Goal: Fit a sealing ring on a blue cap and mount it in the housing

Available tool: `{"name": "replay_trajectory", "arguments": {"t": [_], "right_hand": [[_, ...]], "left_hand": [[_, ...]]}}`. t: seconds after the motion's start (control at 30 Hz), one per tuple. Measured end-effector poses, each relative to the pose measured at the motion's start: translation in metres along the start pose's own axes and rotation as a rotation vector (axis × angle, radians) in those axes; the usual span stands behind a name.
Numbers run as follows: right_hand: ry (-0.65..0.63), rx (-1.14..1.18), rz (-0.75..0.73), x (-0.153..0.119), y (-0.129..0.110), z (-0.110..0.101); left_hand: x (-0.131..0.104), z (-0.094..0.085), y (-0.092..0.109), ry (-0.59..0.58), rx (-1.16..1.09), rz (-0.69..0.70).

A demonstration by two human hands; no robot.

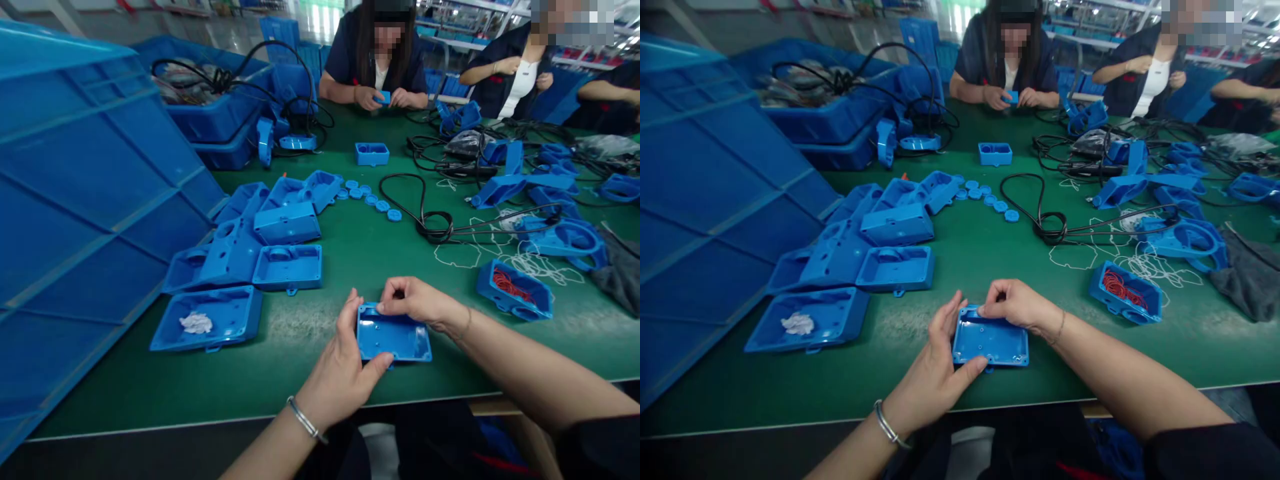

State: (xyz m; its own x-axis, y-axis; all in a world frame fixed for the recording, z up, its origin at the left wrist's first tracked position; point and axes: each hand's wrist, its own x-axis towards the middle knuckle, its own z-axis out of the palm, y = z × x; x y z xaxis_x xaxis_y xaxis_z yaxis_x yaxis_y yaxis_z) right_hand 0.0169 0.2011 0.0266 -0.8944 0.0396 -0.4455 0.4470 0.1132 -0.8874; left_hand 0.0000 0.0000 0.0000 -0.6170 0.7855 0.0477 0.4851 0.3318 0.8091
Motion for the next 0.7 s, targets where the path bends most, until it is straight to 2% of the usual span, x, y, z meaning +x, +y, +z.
{"name": "replay_trajectory", "arguments": {"t": [0.17,0.43,0.63,0.7], "right_hand": [[-0.03,-0.137,0.02,0.009,-0.005,0.006],[0.021,-0.47,0.049,0.016,-0.023,0.011],[0.253,-0.89,-0.165,-0.007,-0.027,0.031],[0.277,-0.956,-0.24,-0.016,-0.024,0.039]], "left_hand": [[0.0,0.002,-0.003,0.022,-0.024,0.023],[0.002,0.002,-0.003,0.031,-0.1,0.047],[0.005,-0.006,-0.002,0.073,-0.09,0.039],[0.008,-0.008,-0.003,0.06,-0.09,0.059]]}}
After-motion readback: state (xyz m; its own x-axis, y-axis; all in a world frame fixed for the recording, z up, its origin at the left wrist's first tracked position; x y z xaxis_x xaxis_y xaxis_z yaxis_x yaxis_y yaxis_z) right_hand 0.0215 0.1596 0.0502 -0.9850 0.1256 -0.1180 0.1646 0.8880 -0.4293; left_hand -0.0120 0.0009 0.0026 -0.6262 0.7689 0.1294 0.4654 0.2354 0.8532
